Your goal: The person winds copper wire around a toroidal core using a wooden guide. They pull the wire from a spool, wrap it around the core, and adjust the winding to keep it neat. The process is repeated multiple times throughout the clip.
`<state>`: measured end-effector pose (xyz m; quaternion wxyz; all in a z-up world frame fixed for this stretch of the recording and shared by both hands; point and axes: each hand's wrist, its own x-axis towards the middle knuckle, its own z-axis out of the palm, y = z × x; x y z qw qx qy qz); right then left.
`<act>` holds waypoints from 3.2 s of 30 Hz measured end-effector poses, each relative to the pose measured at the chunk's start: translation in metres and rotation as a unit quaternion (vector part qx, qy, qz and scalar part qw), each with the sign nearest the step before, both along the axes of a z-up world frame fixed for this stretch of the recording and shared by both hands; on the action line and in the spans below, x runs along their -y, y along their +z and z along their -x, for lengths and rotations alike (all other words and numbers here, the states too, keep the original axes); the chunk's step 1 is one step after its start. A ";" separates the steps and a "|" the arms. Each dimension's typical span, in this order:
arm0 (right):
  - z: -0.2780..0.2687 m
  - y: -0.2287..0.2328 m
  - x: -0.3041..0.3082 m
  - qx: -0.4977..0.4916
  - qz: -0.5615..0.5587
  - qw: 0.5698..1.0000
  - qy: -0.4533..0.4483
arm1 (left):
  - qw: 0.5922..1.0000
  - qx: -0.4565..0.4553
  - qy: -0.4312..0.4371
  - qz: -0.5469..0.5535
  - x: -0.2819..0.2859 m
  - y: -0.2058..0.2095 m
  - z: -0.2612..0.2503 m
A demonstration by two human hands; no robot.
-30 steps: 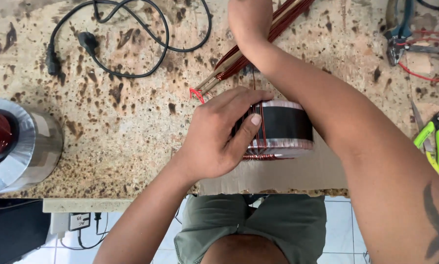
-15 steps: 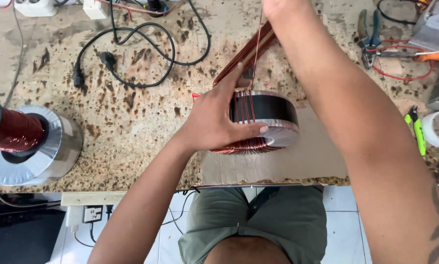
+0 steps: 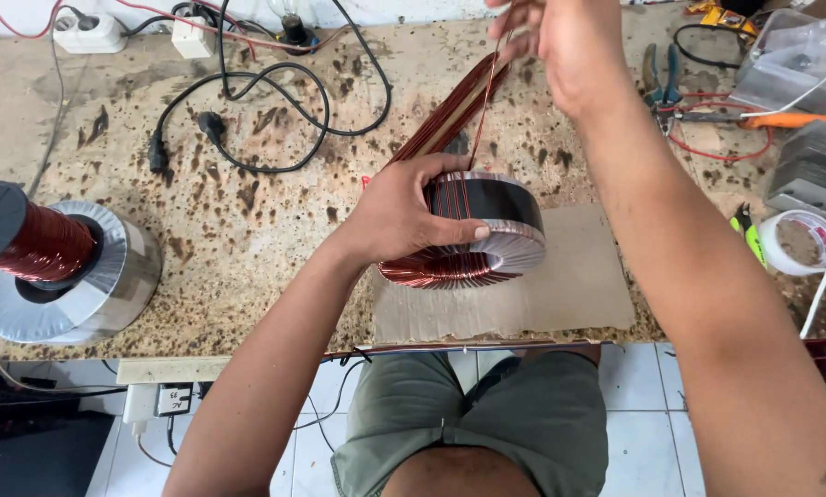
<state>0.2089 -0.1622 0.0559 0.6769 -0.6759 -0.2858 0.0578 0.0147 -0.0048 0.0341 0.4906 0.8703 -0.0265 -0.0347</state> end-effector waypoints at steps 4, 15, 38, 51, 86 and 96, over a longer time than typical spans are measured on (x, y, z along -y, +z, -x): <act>0.035 -0.003 0.008 -0.078 -0.021 0.996 -0.046 | 1.000 0.001 0.002 -0.018 -0.002 -0.002 0.000; -0.014 0.003 -0.010 -0.047 -0.057 0.987 -0.140 | 0.999 -0.020 0.020 -0.024 0.000 0.001 -0.001; -0.072 -0.008 0.003 -0.178 -0.111 0.978 -0.001 | 0.999 -0.021 0.015 -0.023 -0.004 0.003 0.002; 0.046 0.010 0.015 -0.141 0.038 0.988 0.045 | 1.000 -0.002 0.013 -0.008 -0.004 0.000 0.001; 0.069 -0.027 0.003 0.136 0.316 0.934 -0.097 | 0.999 0.038 0.009 0.017 -0.008 -0.010 0.005; 0.076 -0.016 0.011 0.199 0.467 0.859 -0.068 | 0.999 0.048 0.014 0.010 -0.006 -0.010 0.006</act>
